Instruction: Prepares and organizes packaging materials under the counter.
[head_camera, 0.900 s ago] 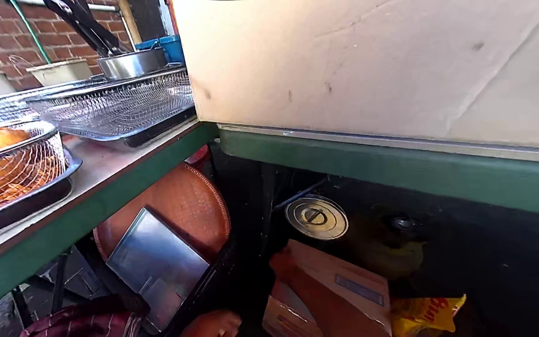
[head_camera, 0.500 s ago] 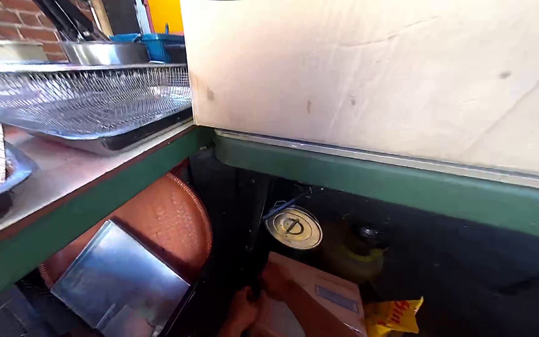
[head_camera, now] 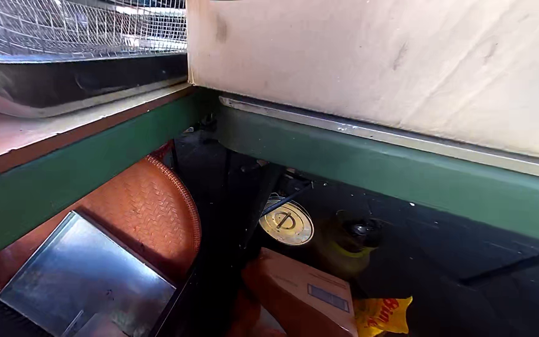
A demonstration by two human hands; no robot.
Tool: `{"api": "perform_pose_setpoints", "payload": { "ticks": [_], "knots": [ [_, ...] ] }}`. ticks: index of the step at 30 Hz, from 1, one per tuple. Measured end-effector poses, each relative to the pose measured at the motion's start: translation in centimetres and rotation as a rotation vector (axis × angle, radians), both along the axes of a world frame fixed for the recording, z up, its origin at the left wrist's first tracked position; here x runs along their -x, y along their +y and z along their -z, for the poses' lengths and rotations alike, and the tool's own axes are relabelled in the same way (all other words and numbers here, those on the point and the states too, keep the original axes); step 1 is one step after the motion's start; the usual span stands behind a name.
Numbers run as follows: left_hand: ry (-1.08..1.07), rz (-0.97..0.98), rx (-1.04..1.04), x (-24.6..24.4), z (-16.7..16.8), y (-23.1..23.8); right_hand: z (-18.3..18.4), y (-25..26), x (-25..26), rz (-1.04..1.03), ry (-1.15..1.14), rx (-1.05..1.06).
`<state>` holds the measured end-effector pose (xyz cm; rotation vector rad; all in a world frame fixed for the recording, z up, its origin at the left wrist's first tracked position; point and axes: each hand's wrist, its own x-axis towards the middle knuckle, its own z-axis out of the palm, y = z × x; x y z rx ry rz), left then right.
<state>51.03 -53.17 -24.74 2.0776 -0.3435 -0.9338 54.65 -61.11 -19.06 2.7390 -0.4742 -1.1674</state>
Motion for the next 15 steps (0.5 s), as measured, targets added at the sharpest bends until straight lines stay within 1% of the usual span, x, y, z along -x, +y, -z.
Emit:
{"api": "perform_pose_setpoints", "payload": {
  "ticks": [2,3,4,5,7,8,9,10,11,12,13,15],
  "knots": [
    [-0.014,-0.014,-0.07,-0.1,-0.2,-0.5,-1.5,-0.2,0.0,-0.039,0.009,-0.031],
    [-0.02,-0.022,-0.073,-0.2,-0.1,-0.6,-2.5,-0.5,0.0,-0.034,-0.023,-0.072],
    [-0.028,-0.02,-0.059,-0.4,0.1,-0.6,-3.6,-1.2,-0.2,0.01,-0.098,-0.157],
    [-0.033,-0.006,-0.035,-0.5,0.6,-0.6,-4.6,-2.6,-0.8,0.122,-0.224,-0.301],
    [-0.044,0.022,0.018,-0.5,1.9,-0.4,-5.7,-7.4,-2.8,0.45,-0.484,-0.643],
    [-0.051,0.028,0.028,-0.3,2.4,-0.2,-7.0,-9.1,-3.3,0.549,-0.524,-0.693],
    [-0.069,0.038,0.027,-0.5,2.6,-0.3,-8.5,-10.5,-3.5,0.544,-0.495,-0.67],
    [-0.088,0.047,0.021,-0.7,2.6,-0.4,-9.4,-11.6,-3.0,0.477,-0.461,-0.596],
    [-0.091,0.057,0.022,-0.7,2.5,-0.4,-9.1,-12.5,-1.6,0.373,-0.446,-0.51],
    [-0.085,0.065,0.029,-0.7,2.4,-0.3,-7.8,-13.3,0.6,0.265,-0.455,-0.449],
    [-0.079,0.068,0.047,-0.8,2.2,-0.3,-6.0,-14.0,3.1,0.228,-0.479,-0.429],
    [-0.078,0.046,0.101,-1.3,2.2,-0.3,-3.7,-14.2,8.3,0.254,-0.462,-0.419]
  ]
}}
